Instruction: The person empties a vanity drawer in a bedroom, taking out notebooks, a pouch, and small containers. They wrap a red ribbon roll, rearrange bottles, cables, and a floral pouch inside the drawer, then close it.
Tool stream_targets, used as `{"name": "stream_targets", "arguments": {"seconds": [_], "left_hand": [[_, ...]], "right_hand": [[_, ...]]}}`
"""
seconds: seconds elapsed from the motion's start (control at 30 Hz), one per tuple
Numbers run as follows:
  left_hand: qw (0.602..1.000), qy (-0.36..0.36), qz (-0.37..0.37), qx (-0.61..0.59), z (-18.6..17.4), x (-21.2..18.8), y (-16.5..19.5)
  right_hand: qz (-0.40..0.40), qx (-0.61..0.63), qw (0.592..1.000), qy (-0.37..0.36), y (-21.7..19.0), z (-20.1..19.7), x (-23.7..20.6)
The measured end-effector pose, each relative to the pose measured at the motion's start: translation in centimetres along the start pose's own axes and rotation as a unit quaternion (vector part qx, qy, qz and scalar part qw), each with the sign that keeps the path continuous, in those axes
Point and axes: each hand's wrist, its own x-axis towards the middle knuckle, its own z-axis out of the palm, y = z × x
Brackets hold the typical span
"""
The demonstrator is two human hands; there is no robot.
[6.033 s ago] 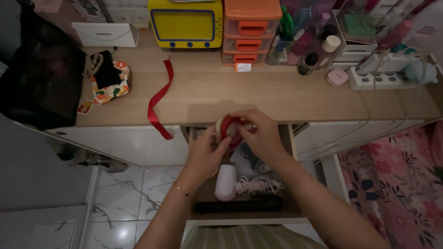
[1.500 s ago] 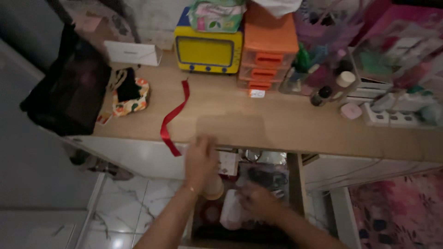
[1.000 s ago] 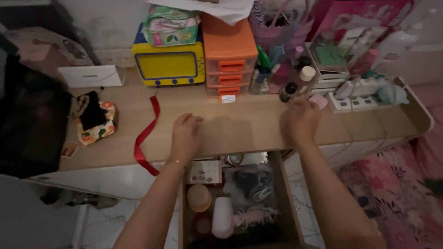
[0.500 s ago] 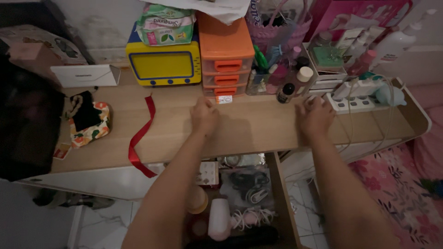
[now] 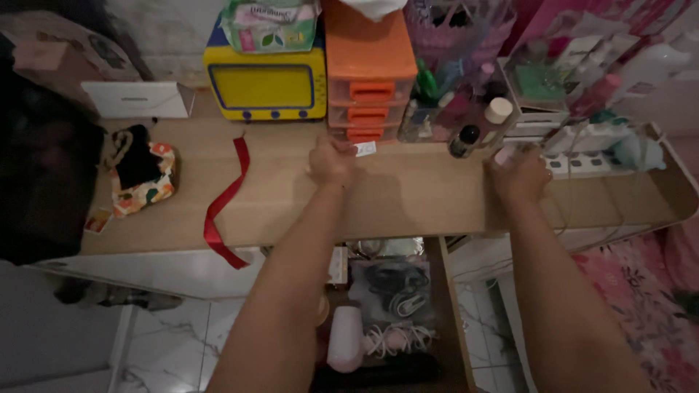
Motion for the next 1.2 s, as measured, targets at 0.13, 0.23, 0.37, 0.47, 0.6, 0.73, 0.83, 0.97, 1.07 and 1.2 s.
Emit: {"name": "stream_targets", "arguments": {"seconds": [0.13,0.23,0.37,0.47,0.6,0.73,0.83,0.97,1.07,1.2], "left_hand": [[0.991,-0.031,0.133,-0.010,-1.7,-0.4,-1.9],[0.985,-0.079,0.149,-0.033,-3.7,-1.8,-2.4],[0.965,-0.097,0.153,-0.187,-8.1,-4.3,-2.5],[0.949,-0.142,0.059,-0.276,-12.4,-6.7,-2.9],[0.941,-0.123,0.055,-0.312,-17.2,-9.6,-4.0],[0.932,-0.105,0.078,-0.338,-19.2,-11.3,-4.7],[0.923,-0.116,-0.032,-0.365,-19.5,-12.2,-5.0],[0.917,-0.133,-0.048,-0.374,-19.9,-12.9,-5.2],[0.921,-0.120,-0.052,-0.368,-20.0,-13.2,-5.0],[0.908,-0.136,-0.066,-0.391,-20.2,-13.4,-4.8]], "right_hand": [[0.063,0.022,0.997,-0.037,-0.9,-0.9,-0.5],[0.055,0.088,0.995,-0.011,-2.0,-1.9,-1.4],[-0.037,0.203,0.975,0.078,-5.6,-4.5,-7.7],[-0.014,0.413,0.902,-0.128,-9.9,-6.3,-16.9],[-0.209,0.397,0.827,-0.337,-14.8,-5.6,-27.0],[-0.266,0.307,0.793,-0.453,-17.8,-0.1,-31.4],[-0.336,0.265,0.808,-0.406,-18.7,4.2,-33.6],[-0.329,0.218,0.837,-0.379,-19.2,7.0,-34.8],[-0.329,0.236,0.817,-0.411,-19.6,6.5,-34.6],[-0.371,0.229,0.806,-0.401,-20.2,5.0,-34.1]]}}
